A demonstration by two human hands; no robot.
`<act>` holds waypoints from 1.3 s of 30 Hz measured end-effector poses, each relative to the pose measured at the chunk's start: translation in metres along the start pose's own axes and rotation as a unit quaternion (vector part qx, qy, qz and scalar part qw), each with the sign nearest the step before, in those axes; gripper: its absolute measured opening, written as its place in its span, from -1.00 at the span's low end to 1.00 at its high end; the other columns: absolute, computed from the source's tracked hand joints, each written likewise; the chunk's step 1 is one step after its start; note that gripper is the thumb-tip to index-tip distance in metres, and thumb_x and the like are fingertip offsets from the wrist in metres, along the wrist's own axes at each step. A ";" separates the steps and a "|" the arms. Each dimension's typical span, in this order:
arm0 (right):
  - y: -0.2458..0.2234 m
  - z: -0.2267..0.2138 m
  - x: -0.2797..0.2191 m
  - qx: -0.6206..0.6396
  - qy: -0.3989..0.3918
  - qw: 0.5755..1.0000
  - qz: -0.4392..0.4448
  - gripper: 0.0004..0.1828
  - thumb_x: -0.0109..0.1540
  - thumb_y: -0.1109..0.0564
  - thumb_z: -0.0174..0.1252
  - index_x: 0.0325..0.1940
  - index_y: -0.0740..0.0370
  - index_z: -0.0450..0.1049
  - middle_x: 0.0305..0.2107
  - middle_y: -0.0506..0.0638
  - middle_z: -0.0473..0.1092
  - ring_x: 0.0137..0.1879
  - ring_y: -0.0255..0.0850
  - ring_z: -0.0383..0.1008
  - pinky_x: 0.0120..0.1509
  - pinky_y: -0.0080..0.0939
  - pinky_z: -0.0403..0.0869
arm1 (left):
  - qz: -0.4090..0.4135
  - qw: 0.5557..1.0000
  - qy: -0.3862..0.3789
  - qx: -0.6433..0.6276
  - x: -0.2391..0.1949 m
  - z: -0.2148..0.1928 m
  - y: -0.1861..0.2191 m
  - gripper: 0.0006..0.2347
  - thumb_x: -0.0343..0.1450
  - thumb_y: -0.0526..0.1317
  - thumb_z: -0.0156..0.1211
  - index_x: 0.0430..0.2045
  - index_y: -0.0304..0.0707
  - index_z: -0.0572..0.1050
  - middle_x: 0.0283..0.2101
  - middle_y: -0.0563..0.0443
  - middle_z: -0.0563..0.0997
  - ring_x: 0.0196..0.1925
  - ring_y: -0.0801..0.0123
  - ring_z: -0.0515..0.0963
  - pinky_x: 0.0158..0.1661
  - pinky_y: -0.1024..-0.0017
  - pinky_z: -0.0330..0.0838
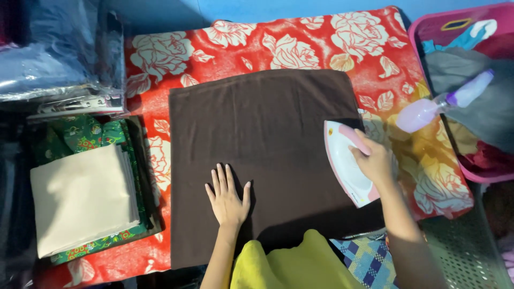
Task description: Ironing a piece of brown fabric on an ironing board.
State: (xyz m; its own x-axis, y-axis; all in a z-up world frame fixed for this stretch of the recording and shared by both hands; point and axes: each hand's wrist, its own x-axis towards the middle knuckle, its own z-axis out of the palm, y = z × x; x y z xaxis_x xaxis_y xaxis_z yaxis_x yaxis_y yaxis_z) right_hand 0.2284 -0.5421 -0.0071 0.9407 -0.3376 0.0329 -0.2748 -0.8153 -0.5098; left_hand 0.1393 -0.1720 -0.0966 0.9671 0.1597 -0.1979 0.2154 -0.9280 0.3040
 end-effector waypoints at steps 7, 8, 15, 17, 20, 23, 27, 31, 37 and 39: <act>0.028 0.051 0.066 -0.006 0.002 0.996 -0.089 -0.45 0.08 -0.06 0.38 0.18 -0.29 0.58 0.03 -0.21 0.53 0.15 0.02 0.50 0.32 0.00 0.43 | -0.004 1.000 0.000 -0.011 0.000 -0.002 0.002 -0.29 0.50 0.29 -0.33 0.49 -0.12 -0.10 0.58 -0.12 -0.17 0.60 0.06 -0.21 0.43 -0.15 -0.24; 0.028 0.053 0.076 -0.005 0.002 0.996 -0.089 -0.45 0.08 -0.06 0.38 0.18 -0.29 0.58 0.03 -0.21 0.53 0.15 0.02 0.50 0.32 0.00 0.43 | -0.004 1.000 0.000 -0.011 0.001 -0.001 0.001 -0.29 0.50 0.29 -0.33 0.49 -0.12 -0.10 0.58 -0.12 -0.17 0.60 0.06 -0.21 0.43 -0.15 -0.24; -0.011 0.046 0.124 -0.031 0.053 0.989 -0.131 -0.47 0.14 -0.04 0.37 0.23 -0.15 0.59 -0.04 0.05 0.56 0.11 0.11 0.52 0.21 0.08 0.48 | -0.001 1.000 0.012 -0.011 0.003 -0.002 0.002 -0.30 0.50 0.27 -0.29 0.49 -0.13 -0.07 0.57 -0.14 -0.14 0.59 0.04 -0.18 0.41 -0.16 -0.20; -0.015 0.047 0.136 -0.013 0.064 0.989 -0.135 -0.50 0.16 0.04 0.35 0.21 -0.03 0.61 -0.07 0.15 0.56 0.10 0.18 0.52 0.15 0.13 0.49 | -0.004 1.000 0.011 -0.008 0.001 0.001 0.002 -0.30 0.50 0.28 -0.28 0.49 -0.12 -0.07 0.57 -0.13 -0.14 0.59 0.04 -0.18 0.41 -0.15 -0.20; -0.003 0.062 0.167 -0.039 0.080 0.991 -0.097 -0.46 0.16 -0.08 0.34 0.24 -0.11 0.57 0.02 -0.05 0.54 0.10 0.10 0.52 0.17 0.07 0.48 | -0.006 1.000 0.014 -0.003 0.002 0.000 0.001 -0.30 0.50 0.28 -0.28 0.49 -0.12 -0.06 0.57 -0.12 -0.13 0.59 0.04 -0.16 0.41 -0.15 -0.18; -0.002 0.064 0.184 -0.082 0.049 0.992 -0.085 -0.47 0.14 -0.19 0.32 0.23 -0.36 0.55 0.03 -0.28 0.52 0.09 -0.02 0.53 0.16 0.00 0.50 | -0.007 1.000 0.001 -0.005 0.004 0.000 0.002 -0.30 0.50 0.29 -0.30 0.49 -0.11 -0.09 0.57 -0.11 -0.15 0.59 0.05 -0.18 0.42 -0.15 -0.20; 0.011 0.074 0.193 -0.057 0.057 0.995 -0.059 -0.44 0.17 -0.10 0.35 0.28 -0.21 0.54 -0.04 0.07 0.55 0.07 0.19 0.52 0.11 0.13 0.49 | -0.010 1.000 0.000 -0.002 0.001 -0.001 -0.001 -0.29 0.49 0.29 -0.27 0.49 -0.09 -0.08 0.57 -0.10 -0.14 0.59 0.06 -0.17 0.42 -0.13 -0.19; -0.024 0.035 0.151 0.041 0.063 0.988 -0.138 -0.43 0.18 0.17 0.38 0.29 0.29 0.54 0.08 0.33 0.48 0.21 0.31 0.41 0.25 0.19 0.40 | -0.009 1.000 0.008 -0.001 0.003 -0.002 0.003 -0.29 0.49 0.28 -0.26 0.49 -0.10 -0.09 0.57 -0.11 -0.13 0.59 0.04 -0.15 0.42 -0.14 -0.18; 0.008 0.046 0.163 -0.021 0.034 0.996 -0.085 -0.45 0.13 -0.10 0.39 0.22 -0.20 0.58 0.05 -0.10 0.52 0.17 0.08 0.48 0.27 0.04 0.43 | -0.009 1.000 0.012 -0.010 0.002 0.000 0.002 -0.30 0.49 0.28 -0.26 0.49 -0.08 -0.08 0.57 -0.10 -0.13 0.59 0.06 -0.16 0.42 -0.13 -0.18; 0.010 0.048 0.165 -0.044 0.046 0.995 -0.077 -0.45 0.15 -0.10 0.38 0.25 -0.13 0.57 0.06 -0.07 0.52 0.16 0.06 0.49 0.26 0.02 0.43 | -0.010 1.000 0.012 -0.011 0.000 -0.002 0.004 -0.30 0.49 0.27 -0.26 0.49 -0.09 -0.07 0.57 -0.11 -0.13 0.59 0.05 -0.15 0.42 -0.13 -0.18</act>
State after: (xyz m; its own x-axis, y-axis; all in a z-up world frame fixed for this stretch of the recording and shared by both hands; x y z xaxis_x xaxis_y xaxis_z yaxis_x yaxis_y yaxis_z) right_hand 0.3902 -0.5831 -0.0476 0.9519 -0.2445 0.1847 -0.1496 -0.8969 -0.4161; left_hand 0.1403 -0.1749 -0.0940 0.9658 0.1858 -0.1810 0.2366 -0.9170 0.3212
